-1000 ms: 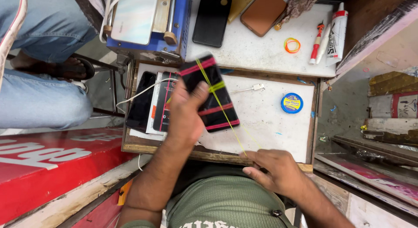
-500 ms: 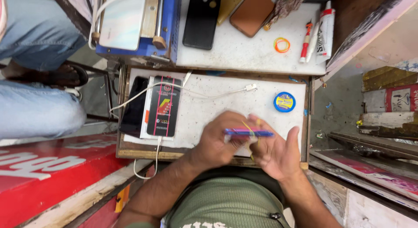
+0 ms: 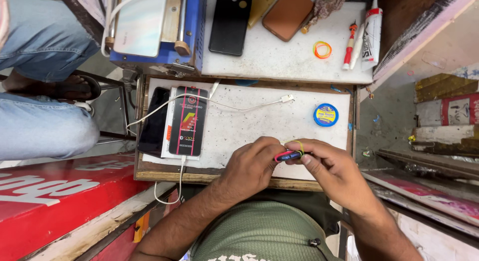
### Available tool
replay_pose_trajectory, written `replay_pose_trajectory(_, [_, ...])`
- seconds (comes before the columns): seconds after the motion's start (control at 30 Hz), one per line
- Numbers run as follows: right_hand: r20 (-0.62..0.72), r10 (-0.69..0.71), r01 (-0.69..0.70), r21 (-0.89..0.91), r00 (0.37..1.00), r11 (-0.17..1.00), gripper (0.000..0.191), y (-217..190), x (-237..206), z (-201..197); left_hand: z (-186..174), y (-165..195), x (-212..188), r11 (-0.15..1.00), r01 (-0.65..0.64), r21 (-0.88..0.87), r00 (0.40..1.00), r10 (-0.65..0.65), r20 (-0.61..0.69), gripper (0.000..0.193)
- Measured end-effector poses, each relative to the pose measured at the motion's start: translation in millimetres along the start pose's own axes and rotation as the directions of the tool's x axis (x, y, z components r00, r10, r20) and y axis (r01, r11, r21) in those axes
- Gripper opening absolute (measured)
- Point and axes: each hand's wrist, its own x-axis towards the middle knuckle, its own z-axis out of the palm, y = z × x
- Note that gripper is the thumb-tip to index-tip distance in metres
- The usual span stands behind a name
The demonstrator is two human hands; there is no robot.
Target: The person cleans a phone screen using a roll of adhesive tape, pressing and peeling tape from the display. They then pick up a blue phone, fit its back cover, and wrap multiple rubber bands around the phone one at a time, stretching each band around the device before setting it on the bench.
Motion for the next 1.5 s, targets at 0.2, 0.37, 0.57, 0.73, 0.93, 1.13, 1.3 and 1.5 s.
replay_pose_trajectory(0.2, [0.001, -0.160, 0.121, -0.654, 0.987, 0.746, 0.027, -2, 7, -14, -5, 1, -2, 0.923, 0.230, -0.310, 0.967, -0.182, 0.177, 0.033])
replay_pose_trajectory(0.37, [-0.176, -0.363, 0.294, -0.325, 0.915, 0.899, 0.059, 36, 11, 1, 3, 0, -8, 0.854, 0.312, -0.416, 0.943, -0.226, 0.245, 0.040])
replay_pose_trajectory(0.57, [-0.294, -0.377, 0.340, -0.173, 0.878, 0.925, 0.064, 59, 6, 13, 8, -4, -15, 0.825, 0.343, -0.450, 0.932, -0.237, 0.275, 0.042])
replay_pose_trajectory(0.73, [-0.317, -0.390, 0.377, -0.106, 0.865, 0.920, 0.061, 59, 10, 17, 8, -7, -14, 0.833, 0.345, -0.432, 0.928, -0.233, 0.292, 0.040])
replay_pose_trajectory(0.93, [-0.078, -0.134, 0.120, -0.158, 0.988, 0.980, 0.037, 57, 13, 0, 6, -11, -10, 0.769, 0.517, -0.377, 0.849, -0.403, 0.342, 0.036])
replay_pose_trajectory(1.13, [-0.193, 0.233, -0.097, 0.535, 0.953, 0.839, 0.024, 82, 27, -12, -12, -28, -15, 0.632, 0.387, -0.671, 0.884, -0.461, 0.075, 0.036])
replay_pose_trajectory(1.3, [-0.296, 0.286, -0.014, 0.673, 0.911, 0.740, 0.039, 85, 25, -12, -19, -28, -31, 0.990, 0.123, -0.070, 0.967, -0.136, -0.214, 0.026])
replay_pose_trajectory(1.5, [-0.328, 0.333, 0.037, 0.760, 0.884, 0.649, 0.042, 82, 27, 0, -21, -30, -34, 0.997, -0.012, 0.073, 0.985, 0.024, -0.171, 0.034])
